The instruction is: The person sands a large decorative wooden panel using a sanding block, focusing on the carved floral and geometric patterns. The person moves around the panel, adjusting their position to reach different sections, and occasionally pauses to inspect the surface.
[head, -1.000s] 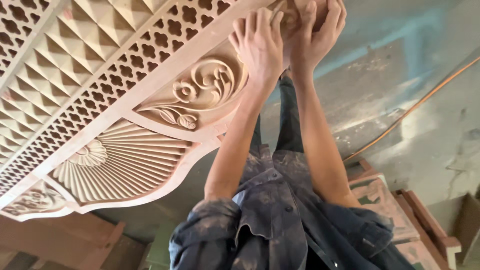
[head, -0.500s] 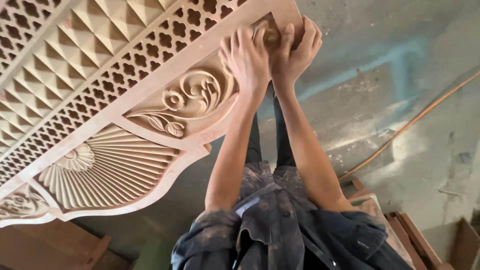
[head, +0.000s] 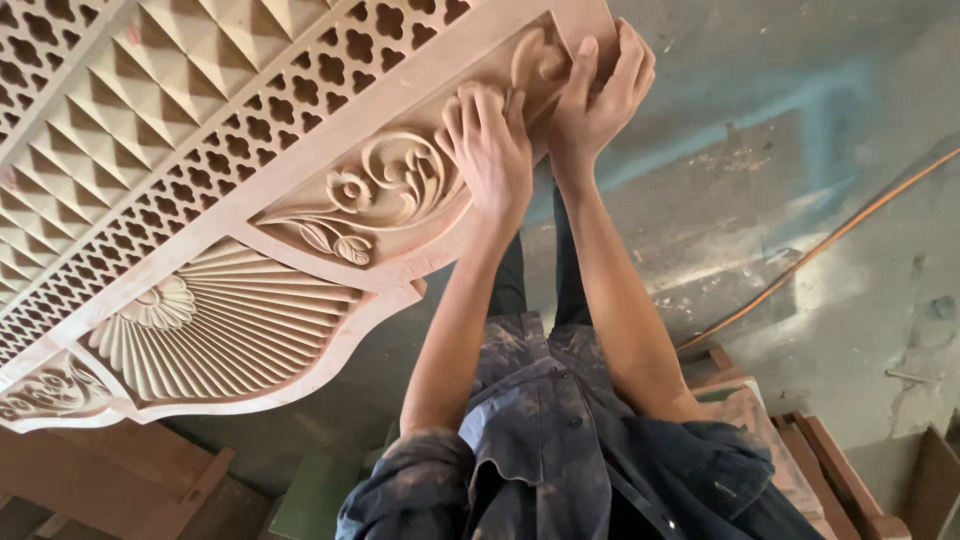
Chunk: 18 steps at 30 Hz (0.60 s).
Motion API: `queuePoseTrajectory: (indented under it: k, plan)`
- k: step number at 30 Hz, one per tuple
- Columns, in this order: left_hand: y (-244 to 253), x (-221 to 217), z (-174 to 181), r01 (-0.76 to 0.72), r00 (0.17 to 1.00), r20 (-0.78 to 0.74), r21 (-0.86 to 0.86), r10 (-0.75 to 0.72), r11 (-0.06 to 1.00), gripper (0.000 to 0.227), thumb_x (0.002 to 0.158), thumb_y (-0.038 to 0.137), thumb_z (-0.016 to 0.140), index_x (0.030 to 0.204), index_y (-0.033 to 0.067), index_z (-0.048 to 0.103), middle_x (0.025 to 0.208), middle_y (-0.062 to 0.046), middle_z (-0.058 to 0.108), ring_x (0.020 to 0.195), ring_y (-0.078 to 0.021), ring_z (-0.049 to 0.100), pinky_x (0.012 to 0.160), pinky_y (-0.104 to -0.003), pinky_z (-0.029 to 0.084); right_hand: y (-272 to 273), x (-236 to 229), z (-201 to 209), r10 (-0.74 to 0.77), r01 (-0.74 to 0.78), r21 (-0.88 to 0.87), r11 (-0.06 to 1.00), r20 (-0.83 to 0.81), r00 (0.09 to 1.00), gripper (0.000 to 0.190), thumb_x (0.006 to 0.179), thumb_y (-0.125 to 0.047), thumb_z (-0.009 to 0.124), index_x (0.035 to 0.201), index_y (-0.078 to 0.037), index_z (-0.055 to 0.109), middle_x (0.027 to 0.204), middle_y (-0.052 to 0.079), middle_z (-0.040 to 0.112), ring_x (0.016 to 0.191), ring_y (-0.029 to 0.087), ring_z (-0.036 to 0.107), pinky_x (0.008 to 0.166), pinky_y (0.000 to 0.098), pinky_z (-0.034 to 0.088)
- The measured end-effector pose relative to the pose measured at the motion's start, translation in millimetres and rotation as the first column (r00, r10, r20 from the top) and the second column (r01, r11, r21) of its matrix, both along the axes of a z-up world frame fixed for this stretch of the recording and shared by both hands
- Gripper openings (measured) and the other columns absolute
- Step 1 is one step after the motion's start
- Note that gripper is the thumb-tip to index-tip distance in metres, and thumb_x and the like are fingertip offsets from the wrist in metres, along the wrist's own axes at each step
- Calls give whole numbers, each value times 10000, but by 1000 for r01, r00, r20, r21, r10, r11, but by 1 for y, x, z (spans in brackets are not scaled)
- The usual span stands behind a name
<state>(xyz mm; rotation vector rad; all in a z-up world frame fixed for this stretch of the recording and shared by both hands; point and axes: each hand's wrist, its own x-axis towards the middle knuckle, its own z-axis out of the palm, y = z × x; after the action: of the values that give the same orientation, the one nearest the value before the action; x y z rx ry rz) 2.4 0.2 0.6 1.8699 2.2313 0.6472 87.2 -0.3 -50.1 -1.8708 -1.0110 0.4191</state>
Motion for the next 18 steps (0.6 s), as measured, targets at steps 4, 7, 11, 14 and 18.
queuePoseTrajectory:
  k: [4,7,11,14,18]
  plan:
    - [3,-6,-10,51,998,-23,4,-51,999,191,974,249,634,1055,78,608,1033,-106,668,1108,-337,586,955,-510,423,1,-7,-4,-12,13,31,999,-35,999,368,1091,-295,624,1348,-33,592,1322,143,616,1250,316,580,1076,427,493]
    - [0,-1,-15,37,999,-22,-20,-37,999,228,1016,296,666,990,83,588,1005,-111,659,1084,-340,596,936,-497,427,-3,-3,0,-22,22,9,1000,-13,1000,361,1088,-282,626,1344,-29,596,1308,148,625,1241,322,585,1071,427,492]
    - [14,2,-14,28,1000,3,47,-29,998,234,1020,298,667,1010,77,592,982,-112,652,1035,-341,588,902,-487,429,8,-3,10,-10,10,31,999,26,1000,339,1083,-270,639,1318,-28,606,1293,153,633,1219,331,589,1072,430,487]
    - [8,-5,-19,75,997,4,37,-75,996,222,984,275,679,1027,69,610,957,-117,645,998,-341,582,870,-489,418,-2,-7,7,-34,35,18,999,-28,999,336,1083,-272,644,1311,-28,614,1268,149,638,1213,326,600,1044,407,486]
    - [7,-4,-17,15,999,51,21,-16,1000,214,973,286,727,941,103,619,901,-70,634,944,-312,583,835,-476,411,0,0,7,7,-6,38,999,-22,1000,343,1092,-268,628,1322,-16,594,1280,158,632,1224,326,585,1057,418,479]
